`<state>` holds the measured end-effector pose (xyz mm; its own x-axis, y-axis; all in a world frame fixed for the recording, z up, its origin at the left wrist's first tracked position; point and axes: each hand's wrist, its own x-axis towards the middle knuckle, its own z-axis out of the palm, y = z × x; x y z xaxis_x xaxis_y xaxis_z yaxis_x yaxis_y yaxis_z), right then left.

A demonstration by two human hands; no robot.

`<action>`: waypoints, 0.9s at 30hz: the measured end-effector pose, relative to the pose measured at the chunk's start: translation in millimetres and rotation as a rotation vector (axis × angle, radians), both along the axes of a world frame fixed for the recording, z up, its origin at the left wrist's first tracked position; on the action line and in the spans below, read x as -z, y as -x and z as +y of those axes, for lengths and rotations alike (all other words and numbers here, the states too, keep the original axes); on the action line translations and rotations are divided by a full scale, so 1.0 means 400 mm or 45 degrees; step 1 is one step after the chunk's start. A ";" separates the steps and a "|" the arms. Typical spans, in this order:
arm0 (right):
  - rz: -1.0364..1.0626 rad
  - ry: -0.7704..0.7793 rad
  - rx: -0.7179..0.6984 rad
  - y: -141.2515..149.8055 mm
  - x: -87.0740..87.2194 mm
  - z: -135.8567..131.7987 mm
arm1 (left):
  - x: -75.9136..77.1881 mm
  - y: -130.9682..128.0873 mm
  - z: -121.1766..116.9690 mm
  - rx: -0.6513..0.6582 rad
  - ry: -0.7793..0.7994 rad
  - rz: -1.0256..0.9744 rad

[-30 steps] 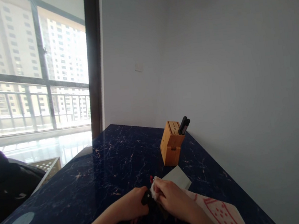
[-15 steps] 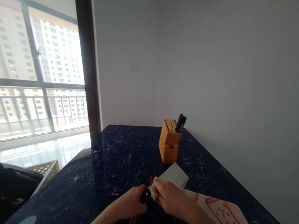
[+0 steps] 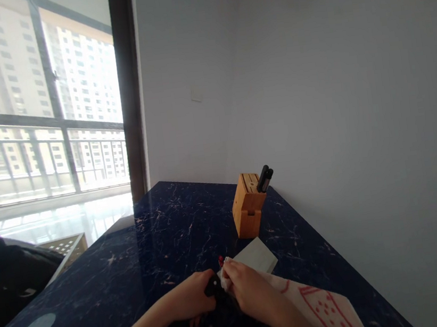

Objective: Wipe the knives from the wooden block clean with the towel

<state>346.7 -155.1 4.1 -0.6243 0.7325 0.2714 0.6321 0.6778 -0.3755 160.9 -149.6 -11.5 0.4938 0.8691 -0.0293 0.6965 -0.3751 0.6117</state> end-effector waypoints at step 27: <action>0.105 -0.083 0.071 0.026 0.004 0.013 | -0.012 -0.008 0.004 0.058 -0.005 0.047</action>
<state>336.4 -149.9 2.7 -0.5568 0.7447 0.3679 0.6384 0.6670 -0.3840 164.2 -148.1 -6.8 0.5316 0.8458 -0.0452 0.7007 -0.4092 0.5845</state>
